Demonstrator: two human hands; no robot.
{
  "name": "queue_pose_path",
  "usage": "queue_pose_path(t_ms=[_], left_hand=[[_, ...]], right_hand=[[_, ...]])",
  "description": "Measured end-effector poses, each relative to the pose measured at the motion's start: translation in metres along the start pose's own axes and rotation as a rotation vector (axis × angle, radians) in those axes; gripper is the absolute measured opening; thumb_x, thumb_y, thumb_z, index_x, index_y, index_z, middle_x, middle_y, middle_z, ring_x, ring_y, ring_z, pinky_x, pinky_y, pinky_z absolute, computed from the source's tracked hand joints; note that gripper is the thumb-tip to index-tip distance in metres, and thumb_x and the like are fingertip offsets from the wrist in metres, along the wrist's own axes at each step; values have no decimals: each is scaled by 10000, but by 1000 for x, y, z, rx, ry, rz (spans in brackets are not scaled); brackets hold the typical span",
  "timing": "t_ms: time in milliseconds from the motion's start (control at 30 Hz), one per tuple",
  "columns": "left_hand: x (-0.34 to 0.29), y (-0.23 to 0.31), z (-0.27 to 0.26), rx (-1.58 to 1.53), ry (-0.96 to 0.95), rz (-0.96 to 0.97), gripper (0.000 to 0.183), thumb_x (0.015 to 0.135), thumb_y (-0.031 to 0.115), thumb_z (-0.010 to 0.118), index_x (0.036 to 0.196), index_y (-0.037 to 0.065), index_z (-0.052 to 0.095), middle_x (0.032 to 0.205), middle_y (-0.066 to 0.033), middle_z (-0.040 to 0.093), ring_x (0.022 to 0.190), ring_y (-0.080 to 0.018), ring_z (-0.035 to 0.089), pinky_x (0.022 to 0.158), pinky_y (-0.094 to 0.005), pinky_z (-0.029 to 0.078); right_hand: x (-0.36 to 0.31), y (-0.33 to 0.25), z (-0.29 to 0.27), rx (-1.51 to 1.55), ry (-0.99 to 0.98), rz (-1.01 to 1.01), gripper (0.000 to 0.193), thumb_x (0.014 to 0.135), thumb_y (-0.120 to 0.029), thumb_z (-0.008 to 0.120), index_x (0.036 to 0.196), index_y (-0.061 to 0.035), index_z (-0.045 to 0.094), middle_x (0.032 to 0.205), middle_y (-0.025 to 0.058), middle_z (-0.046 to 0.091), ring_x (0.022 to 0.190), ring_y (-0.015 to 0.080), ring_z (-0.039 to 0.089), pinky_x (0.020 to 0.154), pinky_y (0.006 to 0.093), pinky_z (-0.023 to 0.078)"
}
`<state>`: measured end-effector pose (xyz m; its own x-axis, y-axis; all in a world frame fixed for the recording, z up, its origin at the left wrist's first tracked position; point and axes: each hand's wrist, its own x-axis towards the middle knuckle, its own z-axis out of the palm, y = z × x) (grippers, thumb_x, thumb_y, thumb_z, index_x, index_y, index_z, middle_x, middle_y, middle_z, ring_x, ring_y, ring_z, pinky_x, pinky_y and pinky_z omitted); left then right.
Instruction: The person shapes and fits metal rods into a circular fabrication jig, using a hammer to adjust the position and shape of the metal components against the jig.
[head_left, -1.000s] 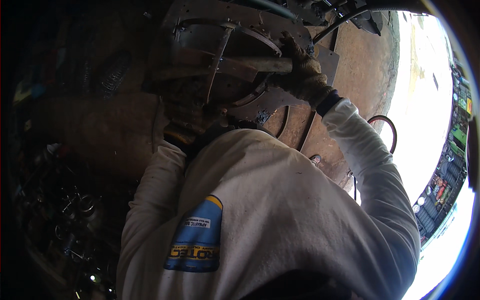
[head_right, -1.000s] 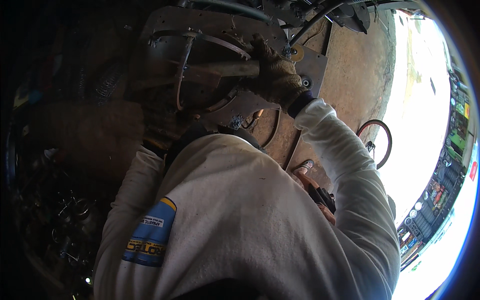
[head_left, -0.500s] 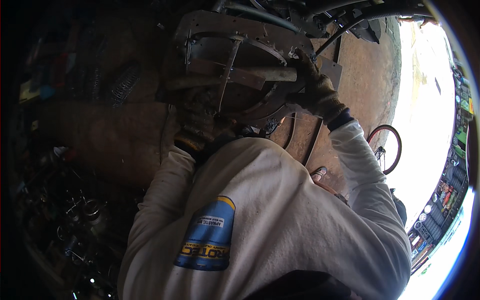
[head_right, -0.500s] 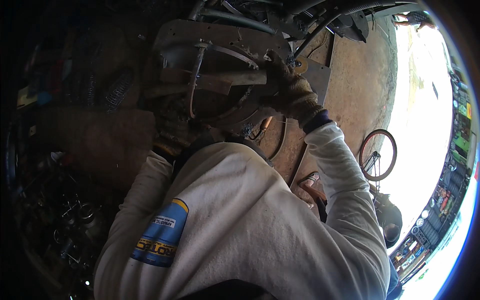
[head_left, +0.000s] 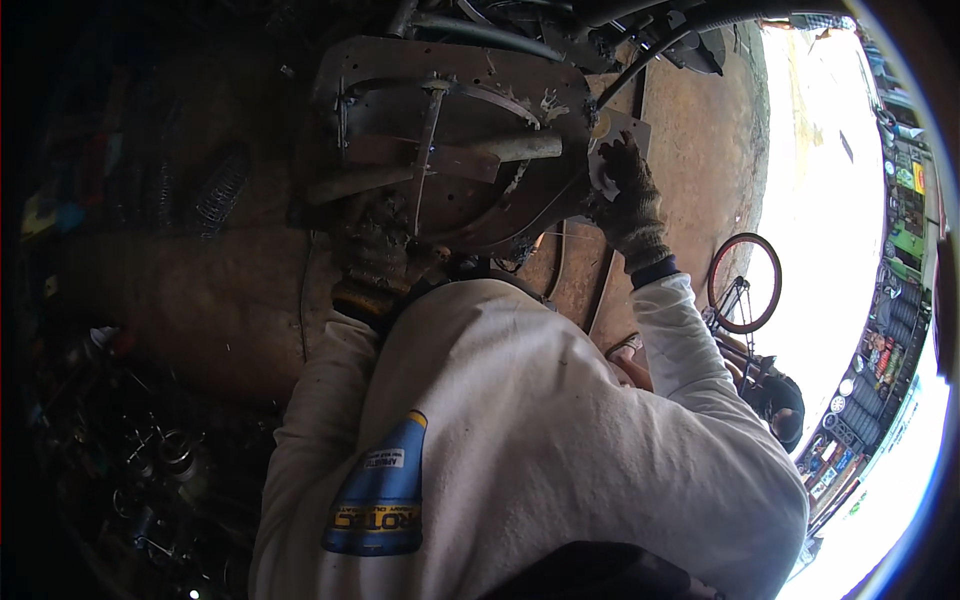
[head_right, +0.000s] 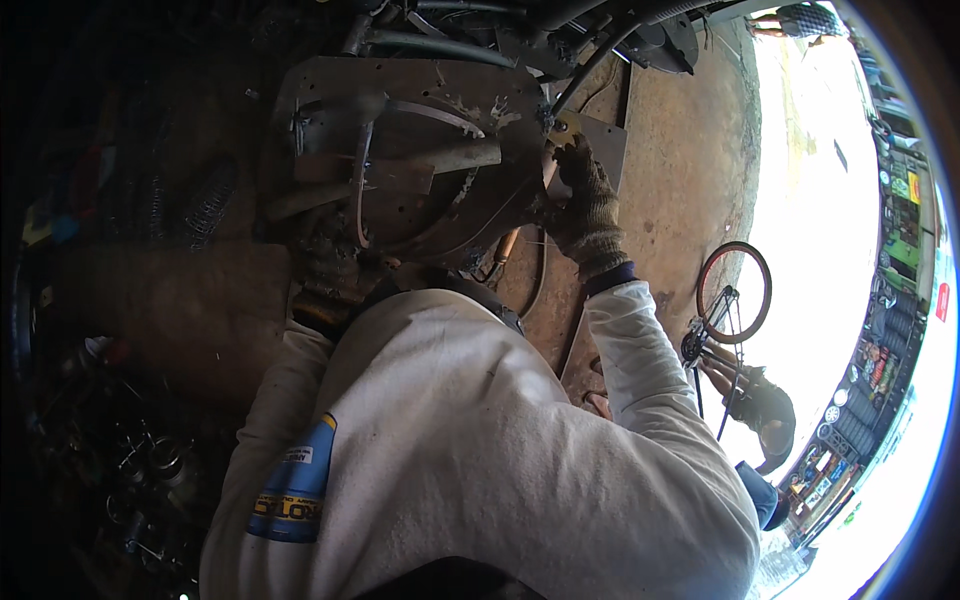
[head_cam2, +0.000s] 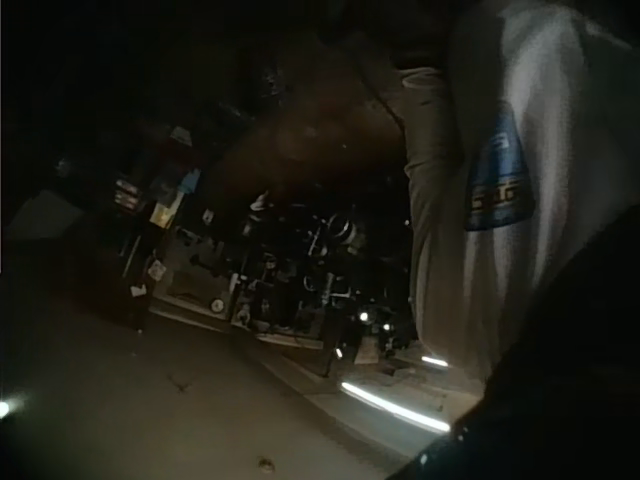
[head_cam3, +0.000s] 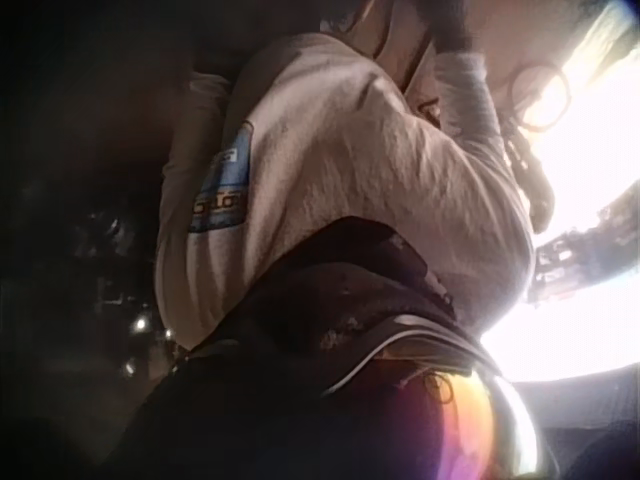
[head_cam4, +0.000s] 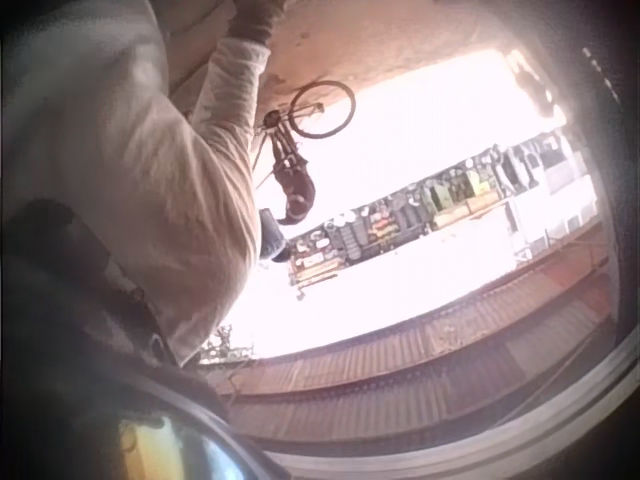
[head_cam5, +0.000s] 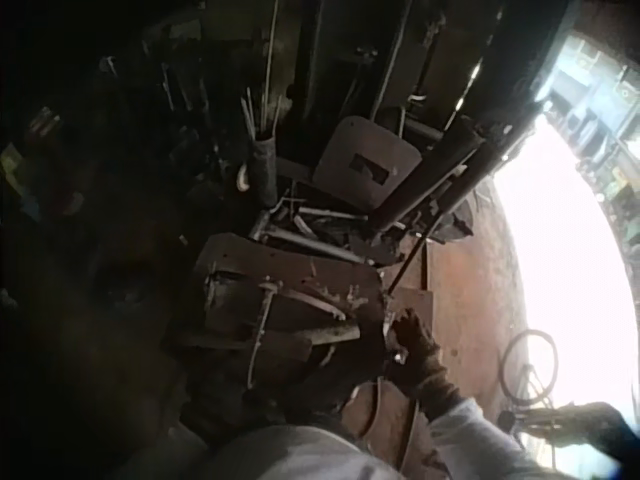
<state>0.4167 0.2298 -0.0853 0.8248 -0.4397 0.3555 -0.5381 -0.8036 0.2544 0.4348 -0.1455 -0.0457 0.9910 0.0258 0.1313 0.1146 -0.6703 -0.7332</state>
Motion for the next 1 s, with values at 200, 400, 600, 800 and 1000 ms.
queue_pose_path(t_ms=[200, 400, 600, 800, 1000], left_hand=[[0, -1, 4, 17, 6, 34, 592, 838, 614, 674, 1072, 70, 687, 1165, -118, 628, 1116, -316, 583, 926, -456, 502], [2, -1, 5, -10, -31, -1, 671, 840, 637, 659, 1199, 70, 643, 1217, -132, 592, 1153, -318, 561, 962, -445, 489], [-5, -7, 4, -143, -175, -30, 698, 847, 548, 709, 1316, 52, 562, 1327, -155, 530, 1204, -328, 537, 999, -437, 475], [-11, -8, 3, -131, -272, -89, 840, 782, 508, 791, 1388, 16, 482, 1391, -175, 495, 1286, -337, 486, 1073, -434, 413], [25, 9, -22, -231, -179, -133, 949, 769, 543, 784, 1438, -20, 416, 1399, -213, 478, 1302, -360, 468, 1086, -446, 386]], right_hand=[[-29, 18, 24, 166, -48, 239, 505, 859, -143, 708, 1317, -23, 530, 1129, 150, 674, 1078, 284, 657, 908, 366, 531], [12, -23, -1, -345, -111, -94, 629, 804, -264, 754, 1350, -56, 522, 1203, 161, 648, 1127, 342, 625, 934, 425, 521], [63, -17, -14, -205, -245, -458, 858, 722, -322, 820, 1452, -98, 429, 1322, 175, 578, 1210, 378, 566, 1000, 445, 489], [98, -21, -20, -75, -552, -458, 1084, 647, -222, 872, 1536, -84, 268, 1402, 212, 513, 1275, 408, 507, 1042, 448, 458], [114, -12, -7, -39, -692, -410, 1063, 644, -245, 873, 1524, -88, 297, 1334, 221, 557, 1197, 410, 561, 999, 457, 482]])
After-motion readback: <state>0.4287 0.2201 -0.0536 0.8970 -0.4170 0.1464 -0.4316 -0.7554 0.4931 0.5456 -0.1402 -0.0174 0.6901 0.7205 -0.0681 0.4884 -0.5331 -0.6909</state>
